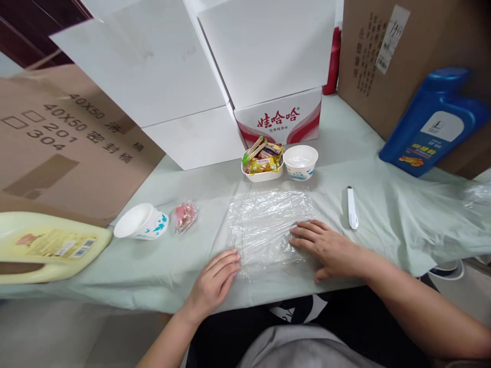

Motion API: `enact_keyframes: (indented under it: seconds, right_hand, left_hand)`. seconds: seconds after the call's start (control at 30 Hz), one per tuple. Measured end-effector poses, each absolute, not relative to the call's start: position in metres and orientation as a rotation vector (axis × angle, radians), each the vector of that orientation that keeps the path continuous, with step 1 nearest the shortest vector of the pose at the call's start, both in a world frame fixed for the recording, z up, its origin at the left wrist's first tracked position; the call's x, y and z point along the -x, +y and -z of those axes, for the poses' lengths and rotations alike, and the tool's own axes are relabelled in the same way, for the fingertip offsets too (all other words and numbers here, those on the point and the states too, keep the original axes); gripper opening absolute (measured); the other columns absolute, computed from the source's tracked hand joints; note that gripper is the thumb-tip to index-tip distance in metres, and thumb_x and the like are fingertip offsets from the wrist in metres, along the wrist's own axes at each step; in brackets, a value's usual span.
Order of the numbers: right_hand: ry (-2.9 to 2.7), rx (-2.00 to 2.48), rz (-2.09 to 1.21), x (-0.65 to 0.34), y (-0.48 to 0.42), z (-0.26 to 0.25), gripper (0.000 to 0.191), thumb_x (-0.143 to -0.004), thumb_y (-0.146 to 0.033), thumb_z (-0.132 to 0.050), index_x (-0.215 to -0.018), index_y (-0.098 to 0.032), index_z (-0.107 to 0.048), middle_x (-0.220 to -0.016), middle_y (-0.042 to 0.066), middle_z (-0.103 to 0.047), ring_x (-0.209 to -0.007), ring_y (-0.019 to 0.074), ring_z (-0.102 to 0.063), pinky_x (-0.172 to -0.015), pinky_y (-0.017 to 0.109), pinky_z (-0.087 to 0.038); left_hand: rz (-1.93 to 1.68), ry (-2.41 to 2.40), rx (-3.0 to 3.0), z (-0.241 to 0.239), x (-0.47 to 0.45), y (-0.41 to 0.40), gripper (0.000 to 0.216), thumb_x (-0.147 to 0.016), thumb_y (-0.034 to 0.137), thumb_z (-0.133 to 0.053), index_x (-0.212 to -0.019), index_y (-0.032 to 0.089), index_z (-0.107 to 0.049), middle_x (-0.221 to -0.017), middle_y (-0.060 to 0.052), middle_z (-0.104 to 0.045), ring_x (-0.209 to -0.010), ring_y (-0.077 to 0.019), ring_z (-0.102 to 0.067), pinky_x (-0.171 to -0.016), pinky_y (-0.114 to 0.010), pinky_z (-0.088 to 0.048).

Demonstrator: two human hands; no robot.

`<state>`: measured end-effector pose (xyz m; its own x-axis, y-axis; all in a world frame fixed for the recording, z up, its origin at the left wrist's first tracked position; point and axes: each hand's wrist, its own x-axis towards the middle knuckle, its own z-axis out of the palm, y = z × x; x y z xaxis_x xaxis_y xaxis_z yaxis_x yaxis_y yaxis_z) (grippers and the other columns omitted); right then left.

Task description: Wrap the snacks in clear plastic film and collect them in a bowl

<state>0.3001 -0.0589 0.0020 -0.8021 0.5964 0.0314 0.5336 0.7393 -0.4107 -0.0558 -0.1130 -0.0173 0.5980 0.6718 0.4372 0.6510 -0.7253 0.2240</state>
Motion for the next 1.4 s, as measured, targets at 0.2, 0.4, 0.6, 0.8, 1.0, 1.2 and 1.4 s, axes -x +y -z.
enact_keyframes:
  seconds: [0.2, 0.4, 0.6, 0.8, 1.0, 1.2, 1.4]
  right_hand:
    - [-2.612, 0.794, -0.747, -0.317, -0.056, -0.019, 0.023, -0.087, -0.013, -0.052, -0.102, -0.019, -0.068, -0.115, 0.008, -0.068, -0.116, 0.0228, -0.056, -0.101, 0.041, -0.041]
    - [-2.410, 0.830, -1.297, -0.336, -0.055, -0.036, 0.018, -0.094, -0.024, -0.048, -0.094, -0.018, -0.064, -0.081, 0.003, -0.070, -0.071, 0.0130, -0.064, -0.064, 0.024, -0.048]
    - [-1.886, 1.152, -0.959, -0.322, -0.045, -0.020, 0.021, -0.092, -0.035, -0.050, -0.096, -0.019, -0.062, -0.078, 0.004, -0.070, -0.065, 0.0147, -0.065, -0.063, 0.027, -0.050]
    - [-1.882, 1.350, -0.442, -0.300, -0.023, -0.001, 0.020, -0.092, -0.031, -0.048, -0.097, -0.020, -0.064, -0.088, 0.005, -0.072, -0.078, 0.0193, -0.067, -0.071, 0.030, -0.049]
    - [-1.996, 1.617, -0.305, -0.284, -0.006, 0.007, 0.023, -0.095, -0.024, -0.042, -0.104, -0.019, -0.062, -0.103, 0.008, -0.071, -0.090, 0.0223, -0.066, -0.074, 0.031, -0.046]
    - [-2.168, 1.906, -0.161, -0.273, -0.004, 0.009, 0.026, -0.098, -0.028, -0.039, -0.112, -0.019, -0.059, -0.109, 0.009, -0.069, -0.082, 0.0222, -0.066, -0.060, 0.030, -0.038]
    - [-2.247, 1.937, -0.087, -0.271, -0.005, 0.008, 0.028, -0.100, -0.029, -0.034, -0.108, -0.018, -0.060, -0.104, 0.011, -0.068, -0.077, 0.0222, -0.066, -0.057, 0.031, -0.036]
  left_hand:
    - [-0.916, 1.263, -2.542, 0.011, 0.054, -0.111, 0.022, -0.092, 0.008, -0.048, -0.106, 0.019, -0.060, -0.104, -0.006, -0.071, -0.106, -0.0192, -0.067, -0.091, -0.032, -0.055]
    - [-0.892, 1.415, -2.192, -0.001, 0.051, -0.113, 0.012, -0.094, 0.020, -0.048, -0.102, 0.021, -0.056, -0.072, 0.003, -0.070, -0.065, -0.0122, -0.070, -0.063, -0.020, -0.054]
    - [-0.939, 1.659, -2.043, -0.024, 0.037, -0.082, 0.017, -0.091, 0.035, -0.049, -0.092, 0.020, -0.058, -0.073, 0.001, -0.069, -0.070, -0.0151, -0.068, -0.067, -0.024, -0.052]
    - [-0.826, 1.986, -1.986, -0.019, 0.031, -0.036, 0.023, -0.085, 0.039, -0.047, -0.085, 0.021, -0.062, -0.075, 0.000, -0.068, -0.066, -0.0160, -0.064, -0.065, -0.025, -0.048]
    - [-0.632, 2.172, -1.948, -0.008, 0.033, -0.012, 0.019, -0.084, 0.031, -0.047, -0.090, 0.022, -0.062, -0.077, -0.001, -0.070, -0.070, -0.0173, -0.064, -0.066, -0.025, -0.044]
    - [-0.395, 2.287, -2.001, -0.007, 0.035, -0.001, 0.016, -0.086, 0.026, -0.051, -0.097, 0.023, -0.062, -0.077, -0.001, -0.071, -0.072, -0.0195, -0.064, -0.062, -0.026, -0.040]
    - [-0.419, 2.309, -2.027, -0.012, 0.047, 0.009, 0.018, -0.085, 0.028, -0.055, -0.100, 0.022, -0.063, -0.072, -0.002, -0.068, -0.069, -0.0221, -0.063, -0.061, -0.029, -0.042]
